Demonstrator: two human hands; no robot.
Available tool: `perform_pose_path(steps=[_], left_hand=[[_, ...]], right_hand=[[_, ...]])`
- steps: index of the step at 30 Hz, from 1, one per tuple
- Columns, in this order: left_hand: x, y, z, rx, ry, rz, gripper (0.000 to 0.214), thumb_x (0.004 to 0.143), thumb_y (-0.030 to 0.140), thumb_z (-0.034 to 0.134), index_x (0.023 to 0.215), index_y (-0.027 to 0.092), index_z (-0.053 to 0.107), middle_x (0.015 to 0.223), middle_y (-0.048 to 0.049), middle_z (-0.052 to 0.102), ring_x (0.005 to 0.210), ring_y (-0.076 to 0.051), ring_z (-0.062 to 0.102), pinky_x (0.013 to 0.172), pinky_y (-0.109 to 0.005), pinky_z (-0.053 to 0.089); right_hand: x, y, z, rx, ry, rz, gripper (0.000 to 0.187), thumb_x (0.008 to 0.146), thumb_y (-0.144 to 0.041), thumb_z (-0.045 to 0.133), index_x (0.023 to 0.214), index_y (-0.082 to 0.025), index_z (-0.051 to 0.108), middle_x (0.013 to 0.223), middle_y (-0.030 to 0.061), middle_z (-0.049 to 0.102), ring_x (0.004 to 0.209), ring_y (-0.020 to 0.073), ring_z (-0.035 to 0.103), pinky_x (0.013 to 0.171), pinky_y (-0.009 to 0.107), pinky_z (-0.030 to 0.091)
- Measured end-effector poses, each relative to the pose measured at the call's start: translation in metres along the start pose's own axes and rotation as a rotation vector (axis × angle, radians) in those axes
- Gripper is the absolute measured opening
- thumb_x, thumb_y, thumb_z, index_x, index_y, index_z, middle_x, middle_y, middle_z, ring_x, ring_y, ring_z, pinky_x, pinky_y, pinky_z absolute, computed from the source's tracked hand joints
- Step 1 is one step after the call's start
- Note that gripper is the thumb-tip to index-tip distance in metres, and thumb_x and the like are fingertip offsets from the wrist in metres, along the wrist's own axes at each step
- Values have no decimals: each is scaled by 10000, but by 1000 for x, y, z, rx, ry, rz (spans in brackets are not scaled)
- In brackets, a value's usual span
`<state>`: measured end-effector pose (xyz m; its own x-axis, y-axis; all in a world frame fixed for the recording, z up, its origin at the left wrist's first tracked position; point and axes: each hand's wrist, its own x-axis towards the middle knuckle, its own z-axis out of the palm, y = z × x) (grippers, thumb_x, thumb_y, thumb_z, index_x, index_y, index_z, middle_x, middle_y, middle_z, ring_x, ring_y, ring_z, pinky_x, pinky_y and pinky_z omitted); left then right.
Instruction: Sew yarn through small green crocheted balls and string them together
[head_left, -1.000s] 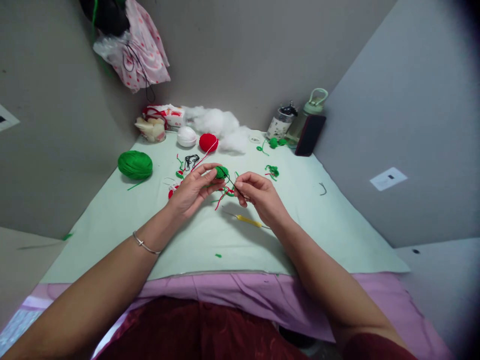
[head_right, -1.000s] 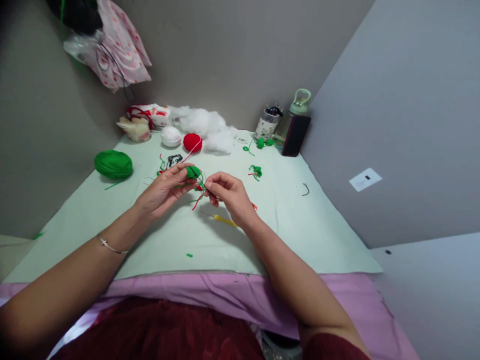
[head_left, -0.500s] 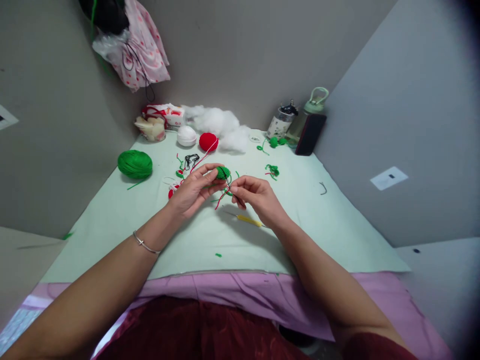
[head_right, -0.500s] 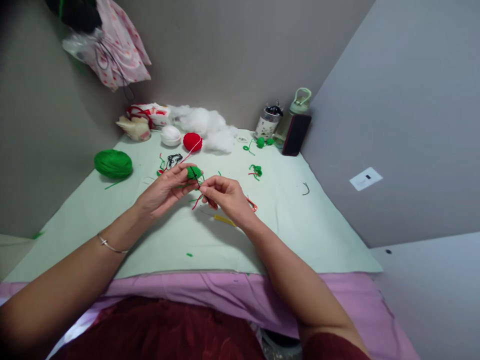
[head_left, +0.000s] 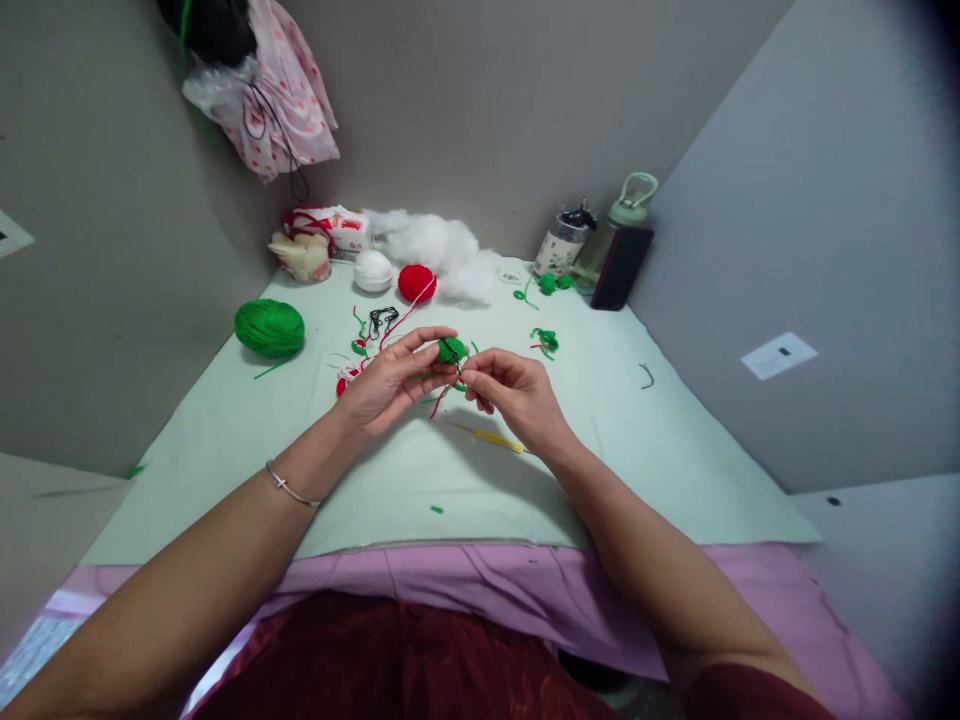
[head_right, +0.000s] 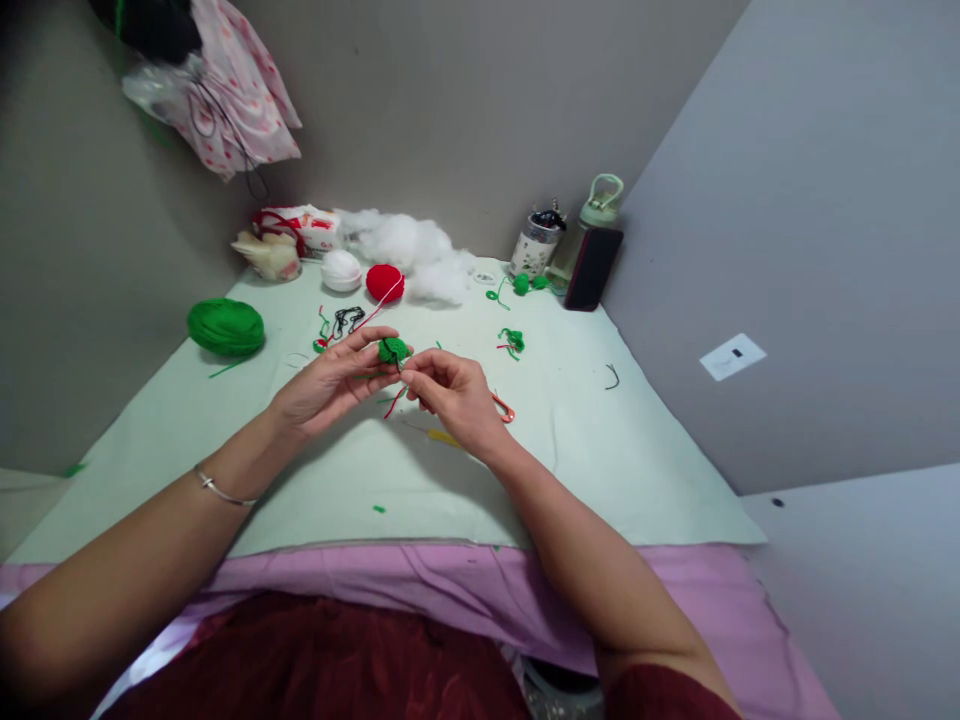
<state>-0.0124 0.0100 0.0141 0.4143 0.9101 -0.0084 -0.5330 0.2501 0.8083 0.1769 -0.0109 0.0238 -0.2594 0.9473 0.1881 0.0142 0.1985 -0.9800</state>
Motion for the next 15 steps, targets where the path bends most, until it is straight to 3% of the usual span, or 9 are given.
perform_pose_path(steps=[10,15], left_hand=[[-1,-3,3,-112,-10,-68,175,906,188,702,1078,168,727,935,-44,732,787,-112,700,793,-225,595],[-2,-4,7,-50,-3,-31,204,873,213,750,1071,168,724,916,-37,733,778,-113,699,809,-233,593]], right_hand=[[-9,4,6,-406,105,-330,160,969,-331,611,889,-217,689,806,33,671,658,137,574,661,301,469],[-7,8,8,-330,155,-256,177,937,-381,649,874,-219,682,775,21,662,642,136,569,630,289,461]])
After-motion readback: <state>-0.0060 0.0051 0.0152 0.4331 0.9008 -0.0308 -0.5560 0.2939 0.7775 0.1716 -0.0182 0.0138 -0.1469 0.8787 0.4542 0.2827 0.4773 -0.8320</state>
